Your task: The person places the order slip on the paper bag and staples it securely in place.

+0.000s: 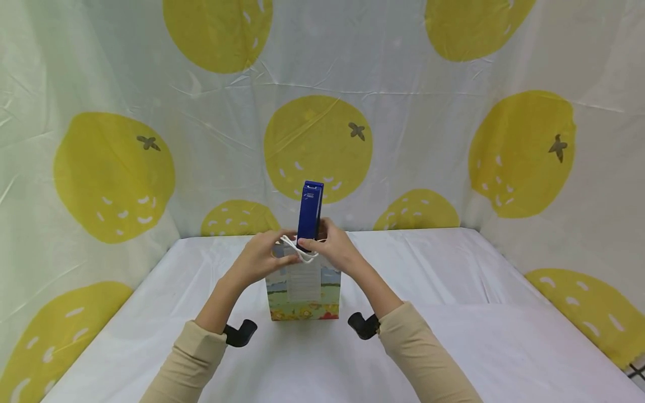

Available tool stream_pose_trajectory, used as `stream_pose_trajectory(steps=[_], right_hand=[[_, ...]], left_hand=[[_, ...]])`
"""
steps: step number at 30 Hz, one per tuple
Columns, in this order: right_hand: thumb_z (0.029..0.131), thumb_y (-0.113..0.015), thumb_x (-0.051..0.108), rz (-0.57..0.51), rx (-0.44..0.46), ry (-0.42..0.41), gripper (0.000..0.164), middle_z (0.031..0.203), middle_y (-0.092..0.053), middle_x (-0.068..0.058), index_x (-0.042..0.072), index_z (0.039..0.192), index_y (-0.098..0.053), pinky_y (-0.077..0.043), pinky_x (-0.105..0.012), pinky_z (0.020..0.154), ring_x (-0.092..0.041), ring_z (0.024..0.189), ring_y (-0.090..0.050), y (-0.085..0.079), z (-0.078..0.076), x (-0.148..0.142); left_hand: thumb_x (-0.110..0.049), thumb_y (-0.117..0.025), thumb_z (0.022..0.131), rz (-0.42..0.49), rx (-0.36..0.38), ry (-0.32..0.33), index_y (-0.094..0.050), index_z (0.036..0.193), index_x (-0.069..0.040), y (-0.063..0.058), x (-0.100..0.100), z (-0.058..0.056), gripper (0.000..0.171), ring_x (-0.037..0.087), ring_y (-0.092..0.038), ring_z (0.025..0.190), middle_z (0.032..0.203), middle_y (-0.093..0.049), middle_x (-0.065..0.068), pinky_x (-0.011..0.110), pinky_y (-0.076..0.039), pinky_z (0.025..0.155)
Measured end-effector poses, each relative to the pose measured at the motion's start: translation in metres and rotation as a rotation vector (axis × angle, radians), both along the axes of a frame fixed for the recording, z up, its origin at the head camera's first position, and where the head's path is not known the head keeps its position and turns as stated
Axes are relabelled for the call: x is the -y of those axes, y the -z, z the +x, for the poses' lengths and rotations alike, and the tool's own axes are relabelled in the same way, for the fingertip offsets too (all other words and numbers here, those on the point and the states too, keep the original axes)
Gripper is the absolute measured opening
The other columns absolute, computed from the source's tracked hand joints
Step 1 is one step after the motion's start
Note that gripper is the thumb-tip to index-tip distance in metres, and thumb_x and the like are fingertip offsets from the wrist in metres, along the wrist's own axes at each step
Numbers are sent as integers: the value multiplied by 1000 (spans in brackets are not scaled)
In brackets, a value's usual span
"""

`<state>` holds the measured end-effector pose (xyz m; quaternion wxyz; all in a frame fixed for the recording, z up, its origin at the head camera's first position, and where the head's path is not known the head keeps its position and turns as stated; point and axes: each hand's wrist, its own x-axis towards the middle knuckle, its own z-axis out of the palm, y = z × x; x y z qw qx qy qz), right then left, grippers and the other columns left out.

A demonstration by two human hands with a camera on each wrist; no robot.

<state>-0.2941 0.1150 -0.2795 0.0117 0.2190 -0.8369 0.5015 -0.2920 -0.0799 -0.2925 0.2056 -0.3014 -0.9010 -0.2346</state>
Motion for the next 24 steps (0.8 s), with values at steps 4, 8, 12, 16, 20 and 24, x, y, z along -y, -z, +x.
stream_pose_trajectory(steps=[4, 8, 12, 16, 20, 24], right_hand=[[86, -59, 30, -35, -18, 33, 57, 117, -54, -19, 1, 129, -35, -44, -42, 91, -30, 107, -52, 0, -1, 0], [87, -59, 28, -80, -36, 57, 56, 119, -53, -19, 2, 129, -33, -44, -44, 92, -31, 111, -52, 1, -2, -1], [87, -60, 25, -135, -49, 78, 57, 121, -50, -19, 3, 131, -30, -45, -43, 90, -32, 111, -52, 1, -3, -2], [86, -61, 23, -158, -72, 120, 60, 122, -50, -18, 3, 131, -27, -46, -41, 88, -31, 109, -52, 1, -4, -4], [86, -61, 20, -190, -86, 154, 61, 122, -51, -19, 3, 131, -24, -44, -36, 85, -29, 106, -52, 1, -5, -6], [86, -61, 15, -259, -101, 176, 63, 124, -51, -19, 4, 132, -20, -42, -25, 80, -22, 102, -51, 1, -4, -7]], left_hand=[[-41, -70, 75, 8, -57, -15, -60, 112, -13, 1, 1, -1, 47, 15, -60, 85, 101, -66, 2, 32, -49, 73], [-40, -70, 76, 4, -82, -40, -60, 108, -14, 2, 3, -1, 42, 18, -59, 90, 105, -64, 4, 39, -47, 80], [-38, -69, 78, 14, -81, -40, -60, 107, -16, 4, 5, -1, 38, 20, -59, 93, 110, -62, 3, 39, -48, 80], [-37, -69, 78, 17, -80, -43, -59, 107, -16, 6, 7, -2, 37, 21, -60, 92, 111, -61, 3, 36, -49, 77], [-38, -68, 79, 22, -71, -46, -58, 109, -14, 8, 9, -3, 39, 22, -59, 98, 113, -60, 3, 38, -49, 81], [-38, -68, 79, 37, -48, -59, -56, 115, -14, 10, 12, -3, 44, 22, -58, 102, 116, -59, 3, 39, -49, 83]])
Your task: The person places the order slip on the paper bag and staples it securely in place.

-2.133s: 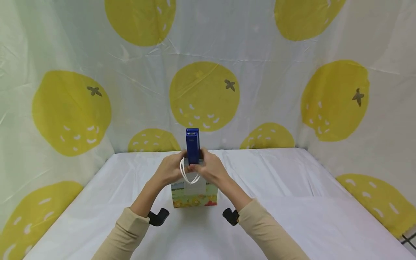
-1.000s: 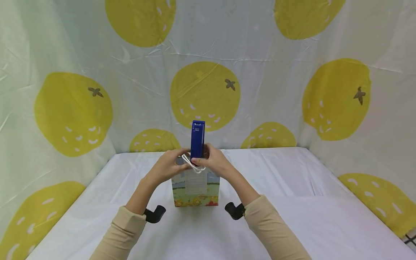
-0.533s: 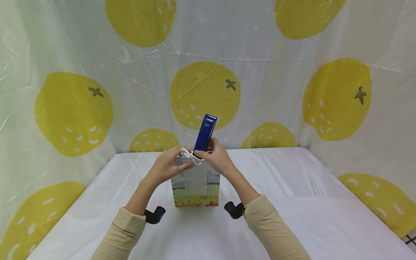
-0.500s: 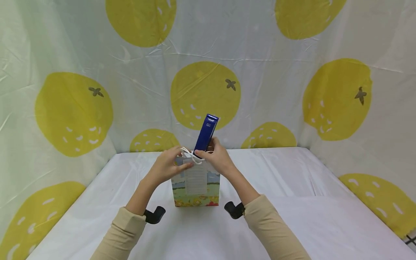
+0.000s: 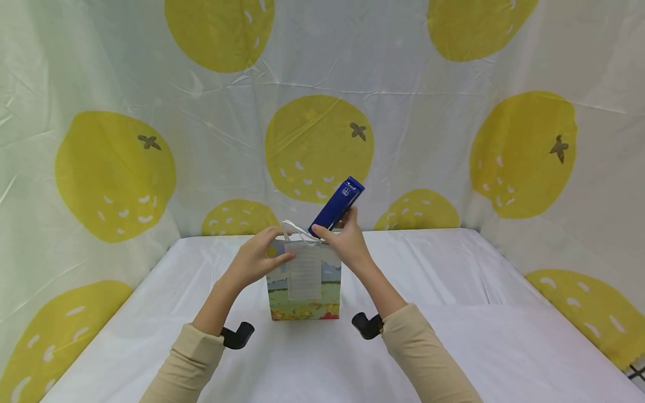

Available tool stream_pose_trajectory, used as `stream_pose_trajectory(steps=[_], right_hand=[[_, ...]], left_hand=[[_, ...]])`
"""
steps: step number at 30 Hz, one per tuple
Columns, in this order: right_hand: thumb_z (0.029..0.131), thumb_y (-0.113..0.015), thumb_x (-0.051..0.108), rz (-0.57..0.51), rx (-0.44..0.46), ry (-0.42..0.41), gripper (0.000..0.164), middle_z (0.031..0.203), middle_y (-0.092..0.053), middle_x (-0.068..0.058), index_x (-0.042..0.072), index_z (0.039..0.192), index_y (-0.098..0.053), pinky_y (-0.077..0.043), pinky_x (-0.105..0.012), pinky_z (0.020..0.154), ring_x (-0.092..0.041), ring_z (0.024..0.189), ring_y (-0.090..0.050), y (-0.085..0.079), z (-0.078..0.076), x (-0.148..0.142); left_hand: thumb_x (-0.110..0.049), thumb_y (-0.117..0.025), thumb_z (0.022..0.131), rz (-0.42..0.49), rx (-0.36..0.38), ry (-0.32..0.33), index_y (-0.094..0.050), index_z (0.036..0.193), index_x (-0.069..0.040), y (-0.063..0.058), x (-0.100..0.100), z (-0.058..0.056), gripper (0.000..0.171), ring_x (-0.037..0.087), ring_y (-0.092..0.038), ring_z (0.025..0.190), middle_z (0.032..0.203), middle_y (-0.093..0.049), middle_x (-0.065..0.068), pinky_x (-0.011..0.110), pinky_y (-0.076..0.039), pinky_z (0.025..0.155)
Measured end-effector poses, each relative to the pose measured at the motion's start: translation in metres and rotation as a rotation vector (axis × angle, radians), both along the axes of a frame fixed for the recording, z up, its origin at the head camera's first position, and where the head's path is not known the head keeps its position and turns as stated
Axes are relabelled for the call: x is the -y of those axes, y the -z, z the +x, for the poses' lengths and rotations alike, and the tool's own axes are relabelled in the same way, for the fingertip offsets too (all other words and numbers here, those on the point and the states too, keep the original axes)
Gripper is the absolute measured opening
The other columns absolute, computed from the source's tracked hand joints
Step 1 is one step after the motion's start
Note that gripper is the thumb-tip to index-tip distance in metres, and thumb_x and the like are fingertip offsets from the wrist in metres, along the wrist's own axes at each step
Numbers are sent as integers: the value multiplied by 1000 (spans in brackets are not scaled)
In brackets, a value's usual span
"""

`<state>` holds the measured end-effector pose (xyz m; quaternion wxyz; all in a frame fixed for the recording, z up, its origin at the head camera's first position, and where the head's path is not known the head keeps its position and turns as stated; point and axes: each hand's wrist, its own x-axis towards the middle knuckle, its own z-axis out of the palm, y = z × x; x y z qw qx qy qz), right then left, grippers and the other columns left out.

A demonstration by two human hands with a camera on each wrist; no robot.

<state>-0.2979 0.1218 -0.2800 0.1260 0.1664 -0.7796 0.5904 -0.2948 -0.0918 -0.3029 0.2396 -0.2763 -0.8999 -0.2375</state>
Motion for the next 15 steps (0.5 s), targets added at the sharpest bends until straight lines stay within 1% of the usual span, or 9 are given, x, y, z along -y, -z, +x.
stream_pose_trajectory(steps=[2, 3, 5, 7, 10, 12, 15], right_hand=[[85, -62, 13, -45, -16, 15, 67, 126, -50, -18, 5, 134, -17, -41, -23, 78, -17, 99, -50, 0, 0, -1], [85, -62, 12, -62, -24, 26, 69, 128, -50, -16, 6, 135, -15, -42, -23, 79, -13, 98, -50, 0, 0, -2], [85, -63, 12, -91, -39, 50, 73, 131, -49, -14, 8, 137, -12, -41, -26, 84, -8, 98, -47, 0, 0, -4], [84, -64, 10, -123, -60, 72, 75, 131, -48, -14, 8, 137, -11, -40, -31, 90, -6, 99, -45, 1, 0, -6], [82, -65, 8, -168, -84, 102, 76, 129, -48, -16, 8, 137, -12, -36, -37, 98, -7, 105, -43, 3, 0, -9], [81, -66, 6, -193, -89, 118, 78, 127, -47, -17, 8, 137, -12, -35, -40, 100, -12, 109, -42, 4, 0, -12], [80, -67, 8, -203, -72, 138, 85, 129, -42, -17, 11, 140, -7, -33, -42, 103, -19, 117, -40, 8, 1, -16]], left_hand=[[-38, -67, 80, 4, 8, -5, -55, 117, -14, 1, 1, 0, 46, 21, -58, 102, 117, -59, 3, 39, -49, 82], [-38, -67, 80, 5, 12, -10, -54, 119, -14, 1, 1, 0, 47, 21, -58, 102, 117, -58, 3, 38, -49, 82], [-38, -67, 80, 6, 17, -17, -53, 120, -14, 2, 2, 1, 48, 21, -58, 102, 118, -58, 3, 38, -49, 82], [-38, -66, 81, 8, 27, -23, -52, 122, -14, 2, 3, 1, 50, 21, -58, 104, 121, -57, 3, 39, -49, 82], [-39, -65, 81, 16, 47, -31, -50, 126, -15, 4, 5, 2, 52, 22, -56, 109, 125, -55, 4, 40, -48, 85], [-39, -65, 82, 25, 58, -36, -48, 128, -15, 5, 6, 3, 54, 22, -54, 112, 127, -54, 4, 42, -47, 87], [-38, -64, 83, 36, 58, -37, -46, 129, -15, 7, 7, 3, 55, 23, -52, 117, 129, -52, 5, 43, -45, 91]])
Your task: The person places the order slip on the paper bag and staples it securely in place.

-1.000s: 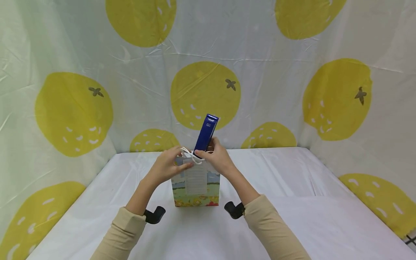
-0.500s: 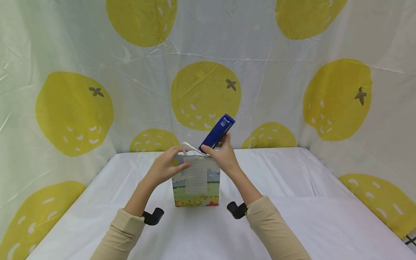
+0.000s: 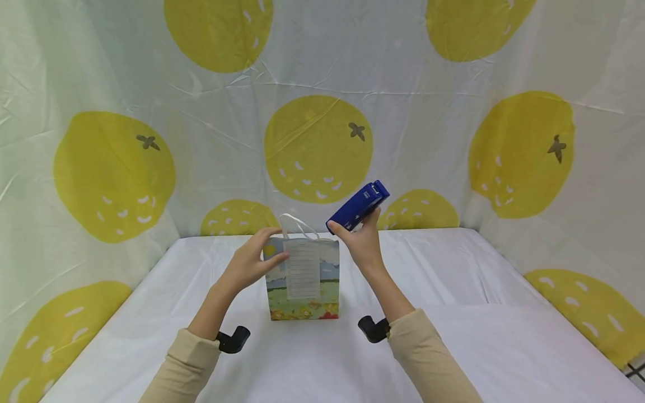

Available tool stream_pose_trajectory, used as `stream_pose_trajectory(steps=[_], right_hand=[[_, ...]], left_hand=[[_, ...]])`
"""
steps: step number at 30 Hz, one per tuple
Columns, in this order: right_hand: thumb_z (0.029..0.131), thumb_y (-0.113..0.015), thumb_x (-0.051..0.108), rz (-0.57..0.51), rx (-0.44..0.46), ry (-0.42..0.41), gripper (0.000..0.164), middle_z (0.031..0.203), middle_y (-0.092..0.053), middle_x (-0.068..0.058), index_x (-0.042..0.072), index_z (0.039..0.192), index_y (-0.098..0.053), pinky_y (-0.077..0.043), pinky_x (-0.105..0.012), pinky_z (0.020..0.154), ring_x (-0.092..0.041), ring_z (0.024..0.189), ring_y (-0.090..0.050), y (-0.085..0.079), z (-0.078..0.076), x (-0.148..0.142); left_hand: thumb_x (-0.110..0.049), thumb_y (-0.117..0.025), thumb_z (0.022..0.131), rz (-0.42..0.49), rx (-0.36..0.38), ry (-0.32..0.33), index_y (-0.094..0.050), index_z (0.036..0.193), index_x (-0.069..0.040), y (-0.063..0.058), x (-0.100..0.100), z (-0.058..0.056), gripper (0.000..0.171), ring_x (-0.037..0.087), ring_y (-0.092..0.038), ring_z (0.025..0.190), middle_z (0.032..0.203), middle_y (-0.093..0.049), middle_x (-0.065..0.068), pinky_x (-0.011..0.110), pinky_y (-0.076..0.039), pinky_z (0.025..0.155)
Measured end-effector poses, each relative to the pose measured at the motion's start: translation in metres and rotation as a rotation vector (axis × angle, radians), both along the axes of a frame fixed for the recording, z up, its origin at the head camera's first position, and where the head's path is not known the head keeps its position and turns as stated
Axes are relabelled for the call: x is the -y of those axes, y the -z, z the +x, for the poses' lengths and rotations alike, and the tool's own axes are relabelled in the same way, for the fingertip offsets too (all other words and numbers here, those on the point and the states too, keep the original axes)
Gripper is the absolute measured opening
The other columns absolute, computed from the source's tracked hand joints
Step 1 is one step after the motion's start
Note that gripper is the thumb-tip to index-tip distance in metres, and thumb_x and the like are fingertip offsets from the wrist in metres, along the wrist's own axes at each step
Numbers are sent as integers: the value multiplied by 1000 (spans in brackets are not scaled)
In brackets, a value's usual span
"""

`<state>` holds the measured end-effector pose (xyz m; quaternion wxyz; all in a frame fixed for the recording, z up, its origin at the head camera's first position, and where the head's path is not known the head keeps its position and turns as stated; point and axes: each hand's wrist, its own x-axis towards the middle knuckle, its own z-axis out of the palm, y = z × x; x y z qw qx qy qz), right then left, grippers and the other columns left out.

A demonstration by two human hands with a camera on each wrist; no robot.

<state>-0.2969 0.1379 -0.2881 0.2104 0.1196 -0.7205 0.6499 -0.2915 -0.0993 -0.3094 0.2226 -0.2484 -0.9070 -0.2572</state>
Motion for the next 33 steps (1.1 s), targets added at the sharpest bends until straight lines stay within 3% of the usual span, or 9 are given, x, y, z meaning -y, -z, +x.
stream_pose_trajectory(steps=[5, 6, 10, 12, 16, 20, 25, 28, 33], right_hand=[[81, -69, 21, 45, 23, 16, 101, 140, -25, -19, 17, 144, 10, -26, -46, 109, -28, 129, -31, 10, 2, -8], [81, -68, 27, 54, 19, 24, 102, 141, -24, -19, 18, 144, 11, -31, -46, 106, -28, 128, -32, 12, 2, -10], [80, -56, 50, 68, -17, 68, 97, 132, -35, -21, 18, 144, 9, -50, -30, 80, -19, 102, -50, 22, 2, -16], [81, -47, 55, 46, -47, 76, 91, 121, -42, -21, 17, 143, 7, -48, -23, 62, -11, 84, -52, 26, 2, -19], [88, -31, 53, 31, -52, 99, 74, 107, -48, -17, 15, 142, 2, -45, -16, 55, -2, 66, -51, 34, 5, -23], [95, -32, 38, 45, -8, 133, 57, 106, -47, -12, 11, 138, -7, -44, -15, 58, -4, 69, -49, 40, 10, -27], [93, -49, 27, 78, 49, 169, 56, 121, -41, -14, 8, 131, -13, -45, -11, 67, -10, 99, -45, 46, 18, -33], [90, -57, 24, 89, 81, 189, 57, 124, -41, -15, 8, 127, -16, -46, -21, 81, -16, 111, -40, 51, 22, -36], [86, -63, 25, 97, 125, 196, 59, 120, -44, -19, 6, 121, -20, -29, -50, 99, -28, 116, -39, 60, 29, -42]], left_hand=[[-39, -62, 84, 4, -42, 3, -46, 130, -14, 3, 2, 1, 55, 23, -49, 120, 131, -51, 5, 44, -42, 96], [-39, -62, 84, 4, -57, 6, -46, 130, -14, 4, 2, 1, 54, 24, -49, 121, 131, -51, 5, 44, -41, 97], [-38, -61, 85, 11, -105, 12, -46, 131, -14, 6, 5, 2, 54, 25, -46, 123, 132, -50, 6, 48, -39, 98], [-38, -60, 85, 15, -115, 9, -46, 131, -14, 7, 7, 3, 54, 26, -45, 125, 134, -49, 7, 50, -37, 99], [-39, -59, 86, 11, -110, 2, -45, 133, -14, 8, 10, 5, 55, 27, -42, 127, 136, -47, 9, 53, -35, 100], [-41, -57, 86, 10, -112, -3, -43, 135, -12, 10, 13, 6, 58, 28, -41, 128, 138, -45, 10, 53, -33, 101], [-50, -50, 88, 33, -118, -2, -40, 137, -12, 10, 17, 8, 63, 29, -40, 129, 139, -44, 10, 55, -30, 102], [-50, -48, 88, 30, -110, -12, -38, 138, -13, 11, 19, 9, 63, 28, -39, 129, 140, -43, 9, 55, -29, 103], [-42, -53, 88, 26, -103, -29, -39, 137, -13, 13, 22, 9, 59, 27, -39, 129, 140, -43, 7, 54, -28, 104]])
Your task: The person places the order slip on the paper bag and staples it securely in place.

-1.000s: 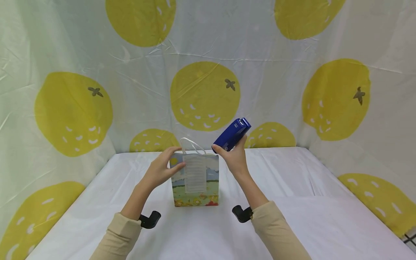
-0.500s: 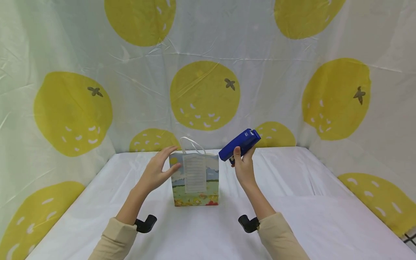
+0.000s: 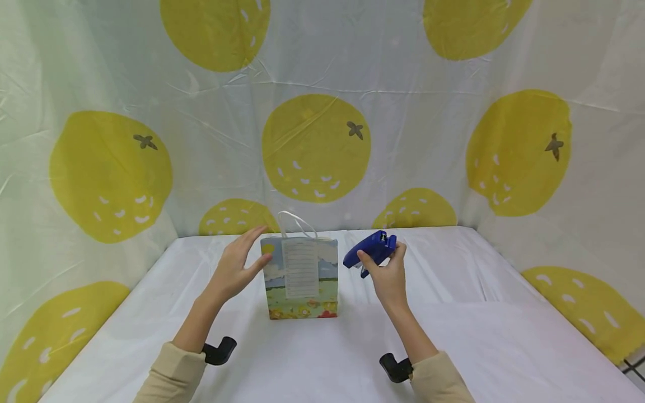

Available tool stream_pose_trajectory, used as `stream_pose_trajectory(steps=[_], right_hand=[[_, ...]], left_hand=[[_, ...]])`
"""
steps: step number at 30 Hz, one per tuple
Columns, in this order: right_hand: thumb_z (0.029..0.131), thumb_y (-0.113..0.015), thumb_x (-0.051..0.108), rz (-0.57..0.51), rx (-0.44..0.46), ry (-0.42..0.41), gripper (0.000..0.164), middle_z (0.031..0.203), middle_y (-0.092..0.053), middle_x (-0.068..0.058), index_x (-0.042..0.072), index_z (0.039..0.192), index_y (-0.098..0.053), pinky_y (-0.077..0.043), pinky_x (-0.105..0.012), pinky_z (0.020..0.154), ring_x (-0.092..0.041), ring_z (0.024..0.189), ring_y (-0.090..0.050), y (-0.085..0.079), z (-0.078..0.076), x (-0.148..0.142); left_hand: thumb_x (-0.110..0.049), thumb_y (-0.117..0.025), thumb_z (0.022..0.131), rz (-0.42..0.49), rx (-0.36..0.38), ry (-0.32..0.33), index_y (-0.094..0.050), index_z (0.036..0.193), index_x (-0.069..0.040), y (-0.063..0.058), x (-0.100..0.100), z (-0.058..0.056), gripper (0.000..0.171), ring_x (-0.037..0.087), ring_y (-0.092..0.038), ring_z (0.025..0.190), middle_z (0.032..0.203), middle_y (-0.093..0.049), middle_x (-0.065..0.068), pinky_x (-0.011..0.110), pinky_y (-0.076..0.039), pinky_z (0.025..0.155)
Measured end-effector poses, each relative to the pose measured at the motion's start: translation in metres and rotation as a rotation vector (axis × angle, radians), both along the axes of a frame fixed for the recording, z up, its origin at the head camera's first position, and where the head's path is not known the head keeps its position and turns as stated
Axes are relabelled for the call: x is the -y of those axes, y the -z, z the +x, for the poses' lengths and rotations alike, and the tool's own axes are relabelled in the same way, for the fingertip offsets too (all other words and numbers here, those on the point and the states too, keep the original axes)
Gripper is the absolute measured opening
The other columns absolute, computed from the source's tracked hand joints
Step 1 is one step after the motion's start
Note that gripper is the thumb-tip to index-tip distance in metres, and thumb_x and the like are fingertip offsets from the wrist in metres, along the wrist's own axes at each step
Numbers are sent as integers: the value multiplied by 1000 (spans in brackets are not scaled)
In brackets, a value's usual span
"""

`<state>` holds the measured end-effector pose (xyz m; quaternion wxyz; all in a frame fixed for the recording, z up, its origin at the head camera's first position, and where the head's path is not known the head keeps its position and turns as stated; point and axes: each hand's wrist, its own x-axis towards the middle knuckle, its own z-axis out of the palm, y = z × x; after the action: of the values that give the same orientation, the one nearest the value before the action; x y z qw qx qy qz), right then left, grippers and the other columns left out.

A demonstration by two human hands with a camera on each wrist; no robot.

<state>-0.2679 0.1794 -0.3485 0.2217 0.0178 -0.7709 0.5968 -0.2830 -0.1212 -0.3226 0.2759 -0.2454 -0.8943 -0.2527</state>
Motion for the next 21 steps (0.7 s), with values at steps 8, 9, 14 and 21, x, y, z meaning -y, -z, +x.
stream_pose_trajectory(steps=[8, 9, 14, 21], right_hand=[[82, -67, 31, 27, 37, 84, 56, 107, -54, -18, 4, 116, -32, -31, -44, 95, -22, 111, -41, 12, 9, -10], [82, -67, 31, 26, 40, 94, 55, 105, -55, -17, 3, 115, -34, -31, -43, 94, -21, 110, -41, 13, 9, -11], [84, -64, 31, 50, 91, 91, 61, 116, -50, -20, 5, 125, -27, -36, -38, 88, -24, 109, -43, 20, 14, -16], [88, -59, 19, 59, 133, 72, 60, 125, -43, -23, 10, 132, -20, -50, -15, 68, -32, 107, -50, 29, 18, -22]], left_hand=[[-36, -52, 89, -1, 10, -20, -39, 137, -12, 3, 6, 2, 56, 28, -38, 130, 140, -42, 10, 55, -28, 103], [-35, -51, 90, -1, 17, -22, -39, 137, -11, 3, 6, 2, 54, 29, -37, 130, 140, -42, 10, 55, -27, 103], [-33, -47, 92, -7, 36, -29, -38, 138, -12, 4, 9, 3, 51, 29, -36, 131, 142, -40, 11, 55, -27, 103], [-33, -46, 93, -27, 57, -51, -36, 139, -13, 5, 11, 5, 51, 29, -34, 132, 143, -38, 9, 56, -26, 103]])
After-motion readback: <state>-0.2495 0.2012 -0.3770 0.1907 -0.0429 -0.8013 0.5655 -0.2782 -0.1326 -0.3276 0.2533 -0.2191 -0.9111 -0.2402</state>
